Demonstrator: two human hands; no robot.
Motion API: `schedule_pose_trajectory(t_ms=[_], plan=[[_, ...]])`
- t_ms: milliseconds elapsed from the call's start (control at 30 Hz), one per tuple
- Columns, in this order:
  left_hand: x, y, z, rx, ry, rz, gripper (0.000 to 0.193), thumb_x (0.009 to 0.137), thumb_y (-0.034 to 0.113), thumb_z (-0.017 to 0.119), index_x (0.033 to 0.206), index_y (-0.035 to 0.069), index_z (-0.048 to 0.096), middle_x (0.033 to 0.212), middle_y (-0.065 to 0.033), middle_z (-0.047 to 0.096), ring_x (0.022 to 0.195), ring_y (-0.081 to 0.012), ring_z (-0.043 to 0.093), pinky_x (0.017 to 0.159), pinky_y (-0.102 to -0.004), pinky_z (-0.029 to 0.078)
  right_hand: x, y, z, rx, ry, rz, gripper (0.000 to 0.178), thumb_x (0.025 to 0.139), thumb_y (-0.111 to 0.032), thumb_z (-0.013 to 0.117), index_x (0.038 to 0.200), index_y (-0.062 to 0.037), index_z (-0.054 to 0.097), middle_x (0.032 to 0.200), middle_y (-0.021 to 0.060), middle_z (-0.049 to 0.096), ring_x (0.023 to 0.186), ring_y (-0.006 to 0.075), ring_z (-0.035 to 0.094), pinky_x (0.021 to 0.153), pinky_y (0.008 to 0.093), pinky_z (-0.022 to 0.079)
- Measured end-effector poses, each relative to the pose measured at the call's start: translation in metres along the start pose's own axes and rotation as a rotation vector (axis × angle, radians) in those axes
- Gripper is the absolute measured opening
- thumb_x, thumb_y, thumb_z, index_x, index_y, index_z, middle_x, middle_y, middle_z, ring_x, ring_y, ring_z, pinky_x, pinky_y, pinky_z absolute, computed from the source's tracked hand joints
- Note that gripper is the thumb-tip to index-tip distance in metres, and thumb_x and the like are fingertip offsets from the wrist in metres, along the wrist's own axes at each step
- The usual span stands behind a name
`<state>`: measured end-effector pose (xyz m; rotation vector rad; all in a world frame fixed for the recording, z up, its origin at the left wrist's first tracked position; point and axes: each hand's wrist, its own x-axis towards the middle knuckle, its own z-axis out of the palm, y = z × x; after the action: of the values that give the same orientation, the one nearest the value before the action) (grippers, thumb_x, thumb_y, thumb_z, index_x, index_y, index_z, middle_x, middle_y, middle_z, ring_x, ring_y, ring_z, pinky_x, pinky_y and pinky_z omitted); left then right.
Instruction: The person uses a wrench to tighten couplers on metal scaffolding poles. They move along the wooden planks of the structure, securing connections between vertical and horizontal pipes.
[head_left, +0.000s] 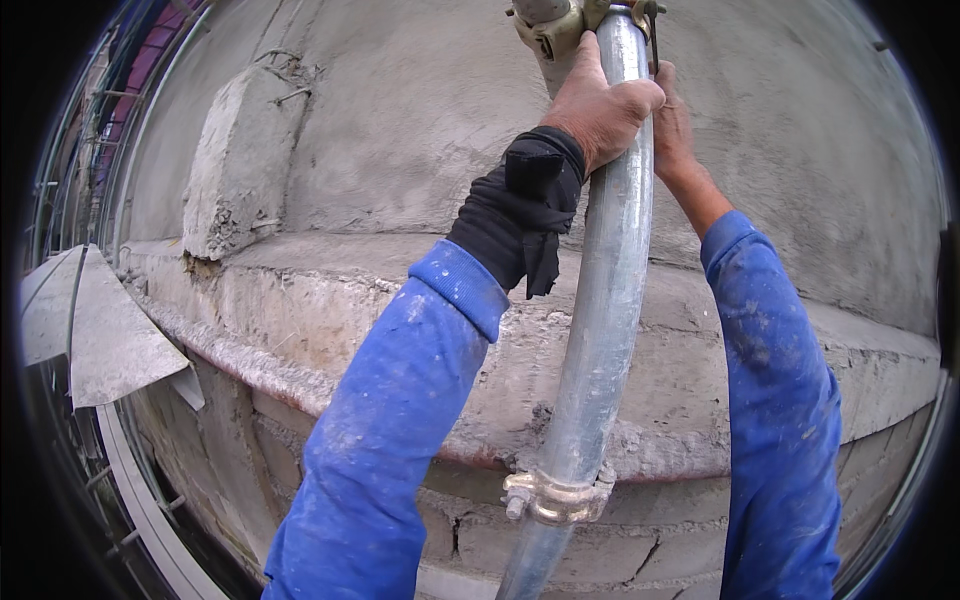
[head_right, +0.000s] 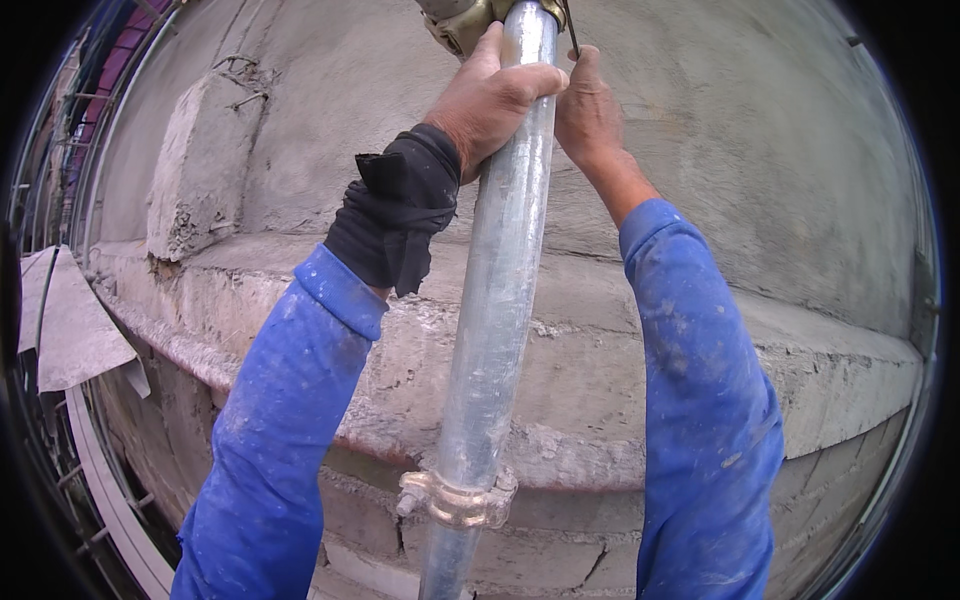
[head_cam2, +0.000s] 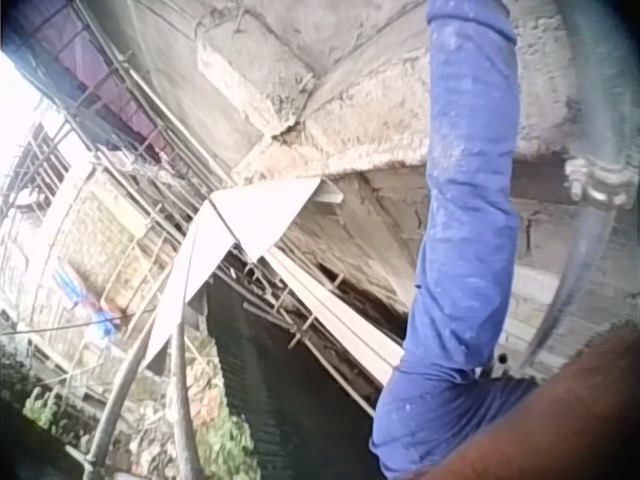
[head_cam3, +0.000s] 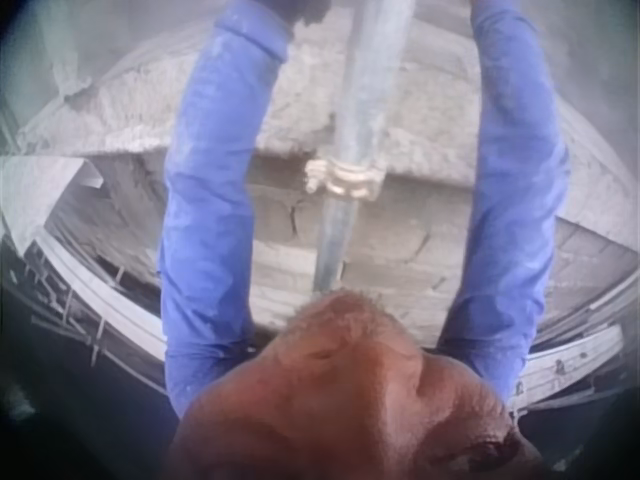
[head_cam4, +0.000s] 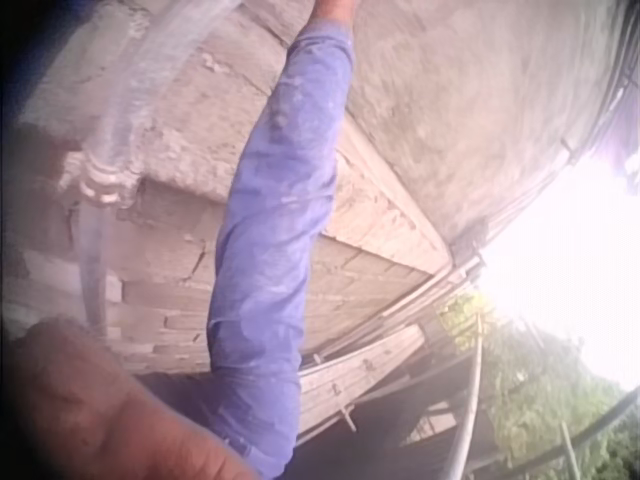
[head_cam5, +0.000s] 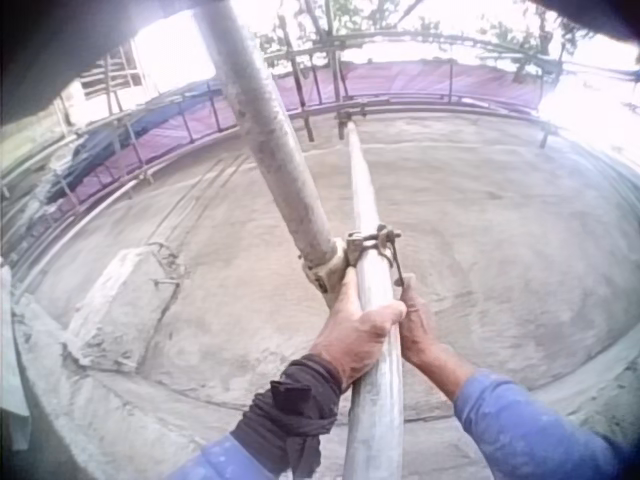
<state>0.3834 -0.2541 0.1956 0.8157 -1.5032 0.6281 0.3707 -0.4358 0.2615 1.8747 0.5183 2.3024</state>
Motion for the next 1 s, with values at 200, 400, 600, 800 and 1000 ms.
schedule_pose_trajectory(t_ms=[200,400,600,800,1000], plan=[[0.004,0.003,-0.003,0.033,-0.030,0.001,0.097,0.071,0.029,0.067,0.148,-0.007,0.021,0.127,-0.0289,0.049,0.115,-0.0355,0.054,0.096,-0.0417,0.047,-0.006,-0.018,-0.017,0.003,-0.086,-0.003,0.033,0.095,-0.016,0.054,0.122,-0.0088,0.036,0.092,0.0284,0.067,0.089,0.0482,0.065,0.077,0.0544,0.049],[0.010,0.006,-0.008,0.035,-0.016,0.057,0.099,0.068,0.033,0.067,0.148,-0.004,0.024,0.127,-0.0240,0.049,0.118,-0.0331,0.051,0.100,-0.0405,0.043,-0.019,-0.080,-0.055,0.052,-0.206,0.202,0.029,0.096,-0.019,0.047,0.113,0.0042,0.046,0.105,0.0352,0.062,0.103,0.0512,0.060,0.089,0.0537,0.045],[0.002,0.008,-0.005,-0.012,0.010,-0.013,0.114,0.068,0.033,0.070,0.155,-0.004,0.007,0.142,-0.0282,0.043,0.127,-0.0336,0.049,0.108,-0.0349,0.038,0.008,-0.167,-0.128,0.402,-0.551,0.747,0.021,0.095,-0.010,0.042,0.105,0.0072,0.050,0.079,0.0091,0.048,0.056,0.0159,0.046,0.046,0.0339,0.040],[-0.001,0.017,-0.003,-0.055,-0.006,-0.030,0.108,0.076,0.034,0.070,0.156,-0.002,0.007,0.143,-0.0206,0.043,0.129,-0.0263,0.047,0.107,-0.0329,0.037,0.025,-0.192,-0.147,0.507,-0.501,0.942,0.014,0.095,-0.010,0.047,0.083,-0.0039,0.051,0.071,0.0033,0.042,0.054,0.0125,0.035,0.049,0.0319,0.036],[-0.004,0.019,-0.001,-0.039,-0.033,-0.040,0.103,0.079,0.030,0.066,0.156,-0.003,0.005,0.142,-0.0228,0.042,0.127,-0.0274,0.048,0.106,-0.0338,0.039,0.024,-0.182,-0.154,0.742,-0.411,0.965,0.016,0.099,-0.013,0.045,0.085,-0.0078,0.050,0.069,-0.0018,0.041,0.051,0.0067,0.035,0.046,0.0267,0.035]])
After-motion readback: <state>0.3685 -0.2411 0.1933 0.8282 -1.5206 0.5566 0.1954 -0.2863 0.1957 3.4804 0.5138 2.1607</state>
